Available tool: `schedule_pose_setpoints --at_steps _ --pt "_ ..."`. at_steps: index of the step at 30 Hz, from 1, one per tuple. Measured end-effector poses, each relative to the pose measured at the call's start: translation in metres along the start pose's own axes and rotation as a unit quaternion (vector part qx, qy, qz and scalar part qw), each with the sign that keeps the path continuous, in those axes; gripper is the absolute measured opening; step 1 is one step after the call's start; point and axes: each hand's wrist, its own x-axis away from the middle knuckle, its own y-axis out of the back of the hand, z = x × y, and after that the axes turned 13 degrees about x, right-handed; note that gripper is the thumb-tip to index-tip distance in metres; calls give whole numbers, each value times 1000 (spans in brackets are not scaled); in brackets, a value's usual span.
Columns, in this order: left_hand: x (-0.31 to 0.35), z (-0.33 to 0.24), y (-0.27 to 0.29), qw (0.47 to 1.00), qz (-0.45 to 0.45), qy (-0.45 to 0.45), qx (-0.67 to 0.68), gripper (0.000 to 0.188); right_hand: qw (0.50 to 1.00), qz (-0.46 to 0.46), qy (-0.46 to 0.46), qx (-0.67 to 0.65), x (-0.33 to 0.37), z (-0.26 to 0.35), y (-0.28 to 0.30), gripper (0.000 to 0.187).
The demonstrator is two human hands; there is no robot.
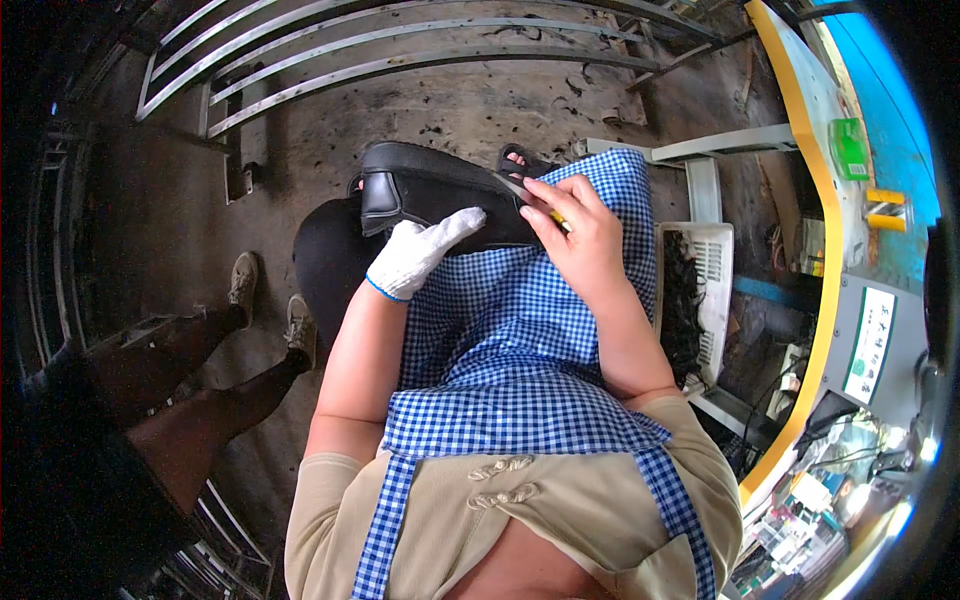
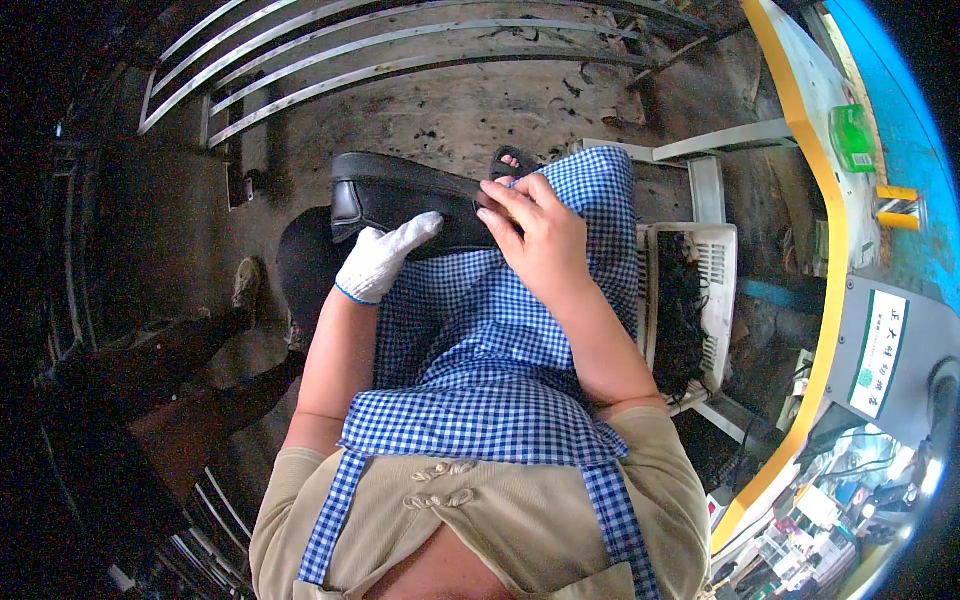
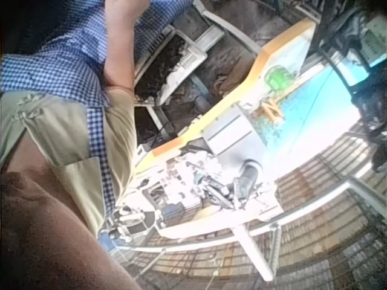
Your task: The person picks up black shoes from a metal rack and uses a small metal tool to scrape and clean the soles and edges. They handle the shoes one at a time, rotating them to access different areas, and return them to the rack after cleaning.
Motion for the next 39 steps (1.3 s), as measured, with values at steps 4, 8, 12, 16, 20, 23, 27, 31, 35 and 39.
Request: schedule_pose_setpoints --at_steps 4,8,12,16,20,23,27,31,35,39 --pt "1 -1 -1 1000 11 -15 5 34 1000 14 -2 2 -3 2 5 30" --pt "1 0 -3 998 44 -52 6 36 997 49 -23 -61 -7 -3 8 32" --pt "6 -1 -5 975 120 -149 -115 48 963 117 -56 -235 -9 -25 -1 43" --pt "20 -11 -23 882 160 -281 -342 50 895 223 -72 -381 -20 -20 2 78" --pt "26 -11 -32 801 176 -306 -483 65 860 268 -13 -434 -29 -11 10 106" --pt "31 -11 -33 822 170 -305 -450 66 860 251 10 -444 -27 -11 8 112" --pt "52 -24 -46 925 106 -265 -250 51 854 211 -19 -474 -13 -14 6 110" --pt "61 -19 -38 977 105 -69 172 46 874 186 -9 -450 -2 -12 1 110" --pt "58 -17 -41 895 110 45 431 56 842 212 7 -496 -3 -13 0 110" --pt "61 -18 -48 898 73 68 429 58 844 166 52 -507 -3 -11 3 95"
